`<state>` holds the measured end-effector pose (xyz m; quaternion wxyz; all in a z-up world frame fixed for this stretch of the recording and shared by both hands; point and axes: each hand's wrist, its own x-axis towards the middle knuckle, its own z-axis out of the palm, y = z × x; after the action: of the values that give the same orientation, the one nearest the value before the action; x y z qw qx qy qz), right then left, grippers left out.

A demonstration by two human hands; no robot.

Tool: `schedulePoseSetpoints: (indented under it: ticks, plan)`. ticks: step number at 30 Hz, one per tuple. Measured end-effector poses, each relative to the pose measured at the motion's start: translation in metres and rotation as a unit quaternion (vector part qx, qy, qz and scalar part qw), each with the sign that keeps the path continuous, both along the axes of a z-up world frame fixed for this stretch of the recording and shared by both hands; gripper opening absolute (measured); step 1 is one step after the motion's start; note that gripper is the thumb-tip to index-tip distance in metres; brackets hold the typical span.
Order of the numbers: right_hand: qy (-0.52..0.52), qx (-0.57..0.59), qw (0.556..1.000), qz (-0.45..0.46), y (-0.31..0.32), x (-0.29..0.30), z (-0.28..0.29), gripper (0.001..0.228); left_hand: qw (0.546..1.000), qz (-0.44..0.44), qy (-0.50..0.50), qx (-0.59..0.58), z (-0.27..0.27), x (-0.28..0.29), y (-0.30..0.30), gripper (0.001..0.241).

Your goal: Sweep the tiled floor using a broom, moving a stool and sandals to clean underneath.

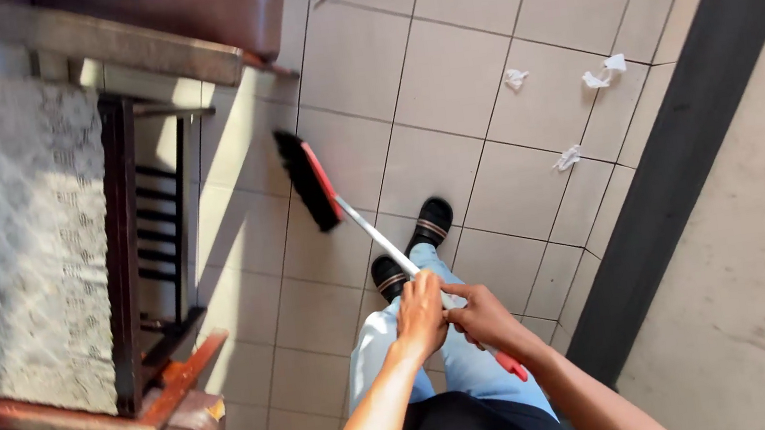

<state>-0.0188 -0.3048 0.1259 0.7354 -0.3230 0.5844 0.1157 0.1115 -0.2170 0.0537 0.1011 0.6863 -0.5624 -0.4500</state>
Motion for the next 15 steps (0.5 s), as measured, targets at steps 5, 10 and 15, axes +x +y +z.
schedulePoseSetpoints:
  ticks: [5,10,15]
  plan:
    - [0.104,-0.111,0.988,-0.010,-0.013,-0.041,-0.019,0.057,0.990,-0.112,0.060,-0.056,-0.029,-0.034,-0.061,0.051]
    - [0.175,-0.212,0.961,-0.025,-0.048,-0.035,0.027,0.056,0.969,-0.153,0.114,-0.159,0.011,-0.038,-0.125,0.045]
    - [0.135,-0.157,0.971,-0.123,-0.088,0.008,0.081,0.065,0.963,-0.162,0.116,-0.182,0.069,0.004,-0.167,0.047]
